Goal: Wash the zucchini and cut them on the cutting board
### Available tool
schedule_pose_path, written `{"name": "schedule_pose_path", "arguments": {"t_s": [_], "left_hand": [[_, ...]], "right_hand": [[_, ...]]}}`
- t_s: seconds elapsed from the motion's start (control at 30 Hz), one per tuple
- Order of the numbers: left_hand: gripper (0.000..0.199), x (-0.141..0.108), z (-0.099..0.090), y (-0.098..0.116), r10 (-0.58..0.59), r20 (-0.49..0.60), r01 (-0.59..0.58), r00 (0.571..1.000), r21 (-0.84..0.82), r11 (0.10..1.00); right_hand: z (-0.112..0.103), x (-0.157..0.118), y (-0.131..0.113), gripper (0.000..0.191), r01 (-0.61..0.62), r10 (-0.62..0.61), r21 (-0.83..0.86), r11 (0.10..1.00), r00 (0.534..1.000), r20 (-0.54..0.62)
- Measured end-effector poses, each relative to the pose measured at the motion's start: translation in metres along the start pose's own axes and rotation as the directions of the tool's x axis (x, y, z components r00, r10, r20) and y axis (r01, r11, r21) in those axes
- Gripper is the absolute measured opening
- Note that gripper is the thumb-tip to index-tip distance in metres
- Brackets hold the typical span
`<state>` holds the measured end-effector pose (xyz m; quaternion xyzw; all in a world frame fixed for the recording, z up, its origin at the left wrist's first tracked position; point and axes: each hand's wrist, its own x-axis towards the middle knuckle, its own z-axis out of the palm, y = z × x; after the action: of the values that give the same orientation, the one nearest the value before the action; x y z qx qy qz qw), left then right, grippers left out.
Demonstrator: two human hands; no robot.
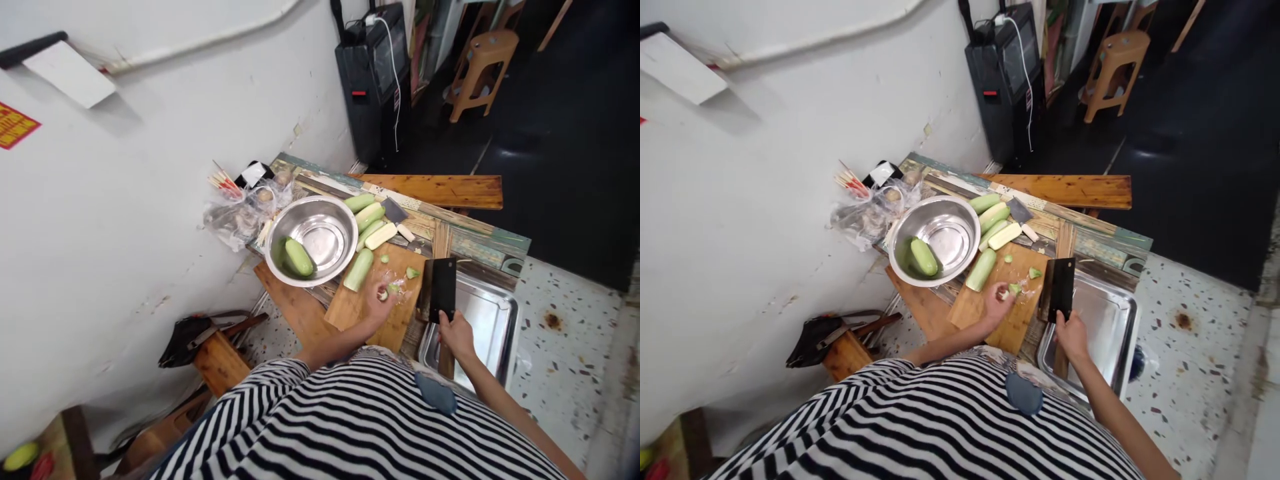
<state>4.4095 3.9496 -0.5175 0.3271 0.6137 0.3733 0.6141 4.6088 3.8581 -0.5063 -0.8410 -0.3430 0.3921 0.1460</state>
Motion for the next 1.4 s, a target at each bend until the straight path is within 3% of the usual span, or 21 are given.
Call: {"name": "schedule_pose_path", "arguments": {"t_s": [0.03, 0.07, 0.13, 0.17, 0.2, 0.33, 0.47, 0.6, 0.73, 0.9, 0.97, 1.13, 1.4], "left_hand": [[0.052, -0.002, -0.001, -0.005, 0.130, 0.115, -0.150, 0.985, 0.187, 0.971], [0.061, -0.002, -0.002, -0.009, 0.243, 0.255, -0.329, 0.936, 0.379, 0.865], [0.077, 0.008, -0.001, -0.015, 0.347, 0.481, -0.593, 0.805, 0.628, 0.504], [0.082, 0.017, 0.001, -0.017, 0.365, 0.515, -0.628, 0.776, 0.684, 0.371], [0.084, 0.026, 0.004, -0.018, 0.383, 0.488, -0.610, 0.784, 0.718, 0.334], [0.083, 0.060, 0.023, -0.014, 0.414, 0.346, -0.520, 0.842, 0.727, 0.449], [0.074, 0.075, 0.033, -0.011, 0.495, 0.329, -0.577, 0.804, 0.628, 0.522], [0.062, 0.080, 0.032, -0.017, 0.544, 0.360, -0.646, 0.758, 0.531, 0.549], [0.049, 0.086, 0.029, -0.024, 0.547, 0.324, -0.627, 0.772, 0.529, 0.572], [0.052, 0.092, 0.024, -0.017, 0.508, 0.206, -0.507, 0.836, 0.644, 0.573], [0.058, 0.092, 0.020, -0.011, 0.523, 0.190, -0.494, 0.831, 0.685, 0.536], [0.068, 0.092, 0.012, -0.004, 0.496, 0.298, -0.530, 0.816, 0.727, 0.436], [0.057, 0.095, 0.005, -0.004, 0.545, 0.203, -0.513, 0.813, 0.693, 0.507]], "right_hand": [[0.003, 0.001, 0.000, 0.025, 0.000, -0.001, 0.030, 1.000, 1.000, 0.007], [0.005, 0.001, 0.001, 0.025, 0.001, -0.001, 0.056, 0.998, 1.000, 0.013], [0.010, 0.002, 0.002, 0.025, -0.003, 0.000, 0.102, 0.995, 1.000, 0.025], [0.013, 0.002, 0.002, 0.025, -0.007, 0.003, 0.124, 0.992, 1.000, 0.031], [0.016, 0.002, 0.003, 0.026, -0.013, 0.007, 0.144, 0.989, 0.999, 0.038], [0.029, -0.001, 0.003, 0.026, -0.035, 0.019, 0.226, 0.974, 0.997, 0.071], [0.045, 0.000, -0.003, 0.021, -0.022, -0.016, 0.291, 0.957, 0.991, 0.129], [0.064, 0.008, -0.011, 0.018, 0.014, -0.092, 0.352, 0.936, 0.974, 0.205], [0.079, 0.019, -0.021, 0.022, 0.023, -0.147, 0.411, 0.911, 0.951, 0.273], [0.088, 0.024, -0.035, 0.026, 0.011, -0.162, 0.418, 0.908, 0.931, 0.328], [0.091, 0.020, -0.040, 0.024, -0.003, -0.147, 0.409, 0.912, 0.931, 0.334], [0.098, 0.009, -0.049, 0.025, -0.041, -0.109, 0.410, 0.911, 0.935, 0.336], [0.094, 0.020, -0.061, 0.018, -0.022, -0.191, 0.434, 0.901, 0.877, 0.441]]}}
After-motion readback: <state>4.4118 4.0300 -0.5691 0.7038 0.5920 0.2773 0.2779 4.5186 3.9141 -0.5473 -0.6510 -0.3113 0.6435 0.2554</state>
